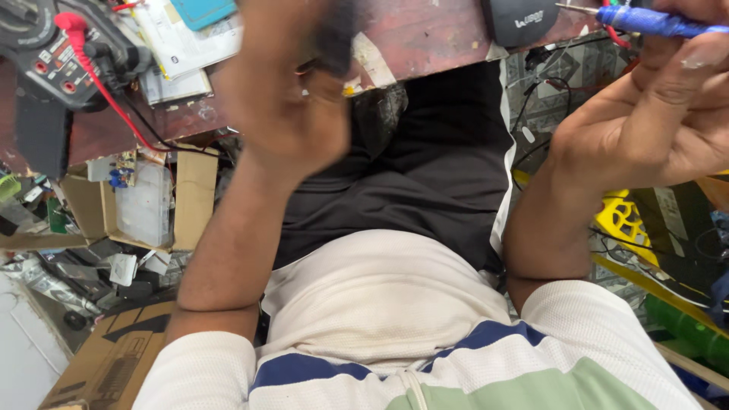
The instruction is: The person sits at a cluttered workbench and disassembles a feature phone. They pry open the back cover by hand, unscrew screws with a screwdriver, remove the battery, and use a pry tool to separate the internal board and speaker from the housing.
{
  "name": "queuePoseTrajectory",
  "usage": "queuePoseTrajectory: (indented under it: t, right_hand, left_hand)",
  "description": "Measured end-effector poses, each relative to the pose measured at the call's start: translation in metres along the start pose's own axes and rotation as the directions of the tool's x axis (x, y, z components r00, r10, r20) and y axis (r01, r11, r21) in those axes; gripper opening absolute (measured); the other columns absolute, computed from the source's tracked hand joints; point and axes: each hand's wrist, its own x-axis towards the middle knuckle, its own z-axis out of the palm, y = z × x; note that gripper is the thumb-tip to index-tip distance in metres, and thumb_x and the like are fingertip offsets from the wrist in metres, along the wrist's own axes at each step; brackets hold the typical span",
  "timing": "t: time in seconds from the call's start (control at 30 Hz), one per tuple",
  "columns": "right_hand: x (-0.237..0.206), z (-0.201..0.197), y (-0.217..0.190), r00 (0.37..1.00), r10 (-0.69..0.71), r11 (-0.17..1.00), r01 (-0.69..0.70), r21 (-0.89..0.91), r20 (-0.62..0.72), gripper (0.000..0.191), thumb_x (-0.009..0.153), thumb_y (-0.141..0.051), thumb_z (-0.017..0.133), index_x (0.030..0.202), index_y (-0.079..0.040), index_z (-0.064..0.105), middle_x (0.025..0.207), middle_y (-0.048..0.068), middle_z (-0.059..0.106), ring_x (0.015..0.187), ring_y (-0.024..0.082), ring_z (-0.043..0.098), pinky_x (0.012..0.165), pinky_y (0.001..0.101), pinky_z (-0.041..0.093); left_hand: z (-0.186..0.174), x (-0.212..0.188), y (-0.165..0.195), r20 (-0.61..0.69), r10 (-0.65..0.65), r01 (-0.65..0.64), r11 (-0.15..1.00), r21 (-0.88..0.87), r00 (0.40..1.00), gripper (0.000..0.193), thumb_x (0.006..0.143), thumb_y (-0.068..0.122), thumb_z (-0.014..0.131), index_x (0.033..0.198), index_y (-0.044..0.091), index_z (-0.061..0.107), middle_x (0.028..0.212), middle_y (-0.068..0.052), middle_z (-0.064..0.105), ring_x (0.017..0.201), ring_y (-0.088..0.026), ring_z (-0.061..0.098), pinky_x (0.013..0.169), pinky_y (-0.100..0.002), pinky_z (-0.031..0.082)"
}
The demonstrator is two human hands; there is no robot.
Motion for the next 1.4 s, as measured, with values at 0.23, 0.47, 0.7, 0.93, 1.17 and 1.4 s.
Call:
queuePoseTrajectory:
  t: [0.23,0.47,0.7,0.93,1.17,1.4]
  right_hand:
    - [-0.003,0.008,-0.001,0.998,-0.001,1.0,0.002,-0.013,0.062,0.014,0.113,-0.005,0.057,0.114,0.009,0.058,0.117,0.024,0.069,0.095,0.023,0.068,0.081,0.0301,0.059]
    - [-0.002,-0.001,-0.001,0.999,0.052,0.999,-0.052,0.0,0.002,0.02,0.115,-0.005,0.057,0.122,0.013,0.06,0.112,0.023,0.068,0.095,0.023,0.067,0.084,0.0301,0.059]
    - [-0.002,0.0,0.001,0.999,0.036,0.999,-0.037,0.025,0.036,0.02,0.114,-0.005,0.058,0.124,0.012,0.058,0.113,0.024,0.069,0.095,0.025,0.068,0.085,0.0325,0.06]
    - [-0.001,-0.003,0.001,1.0,0.028,1.0,-0.028,0.013,0.002,0.018,0.113,-0.004,0.06,0.12,0.012,0.058,0.115,0.026,0.069,0.094,0.025,0.068,0.081,0.0307,0.06]
    - [-0.014,0.02,-0.006,0.994,0.054,0.998,-0.056,0.022,0.093,0.021,0.111,-0.003,0.06,0.128,0.005,0.051,0.114,0.025,0.069,0.094,0.028,0.07,0.079,0.0331,0.062]
    - [-0.03,0.035,-0.02,0.979,0.051,0.998,-0.046,-0.03,0.198,0.032,0.108,-0.002,0.059,0.136,-0.006,0.043,0.114,0.023,0.067,0.095,0.032,0.072,0.078,0.0366,0.064]
  left_hand:
    - [0.027,0.014,-0.006,0.509,0.244,-0.374,0.912,0.169,0.825,0.067,0.084,-0.005,0.07,0.147,0.017,0.059,0.15,-0.019,0.051,0.142,-0.044,0.051,0.119,-0.049,0.05]
    - [0.028,0.018,-0.017,0.528,0.244,-0.399,0.894,0.202,0.813,0.069,0.09,-0.01,0.068,0.152,0.018,0.053,0.153,-0.016,0.047,0.144,-0.039,0.048,0.119,-0.046,0.048]
    - [0.031,0.017,-0.014,0.505,0.227,-0.316,0.944,0.097,0.833,0.06,0.095,-0.007,0.072,0.147,0.016,0.053,0.149,-0.016,0.049,0.141,-0.037,0.05,0.116,-0.042,0.048]
    - [0.011,-0.008,-0.014,-0.087,0.127,-0.127,0.992,0.01,0.988,0.063,0.105,-0.006,0.075,0.153,0.022,0.047,0.14,0.0,0.057,0.118,-0.022,0.067,0.098,-0.032,0.056]
    - [-0.008,-0.024,-0.011,-0.03,-0.374,0.104,0.335,-0.937,0.927,0.046,0.115,0.013,0.057,0.154,0.009,0.033,0.126,-0.013,0.062,0.113,-0.026,0.067,0.096,-0.045,0.057]
    - [-0.005,-0.027,0.01,0.093,-0.313,0.179,0.258,-0.95,0.945,0.042,0.118,0.027,0.054,0.151,0.008,0.036,0.134,-0.021,0.06,0.125,-0.036,0.062,0.11,-0.051,0.052]
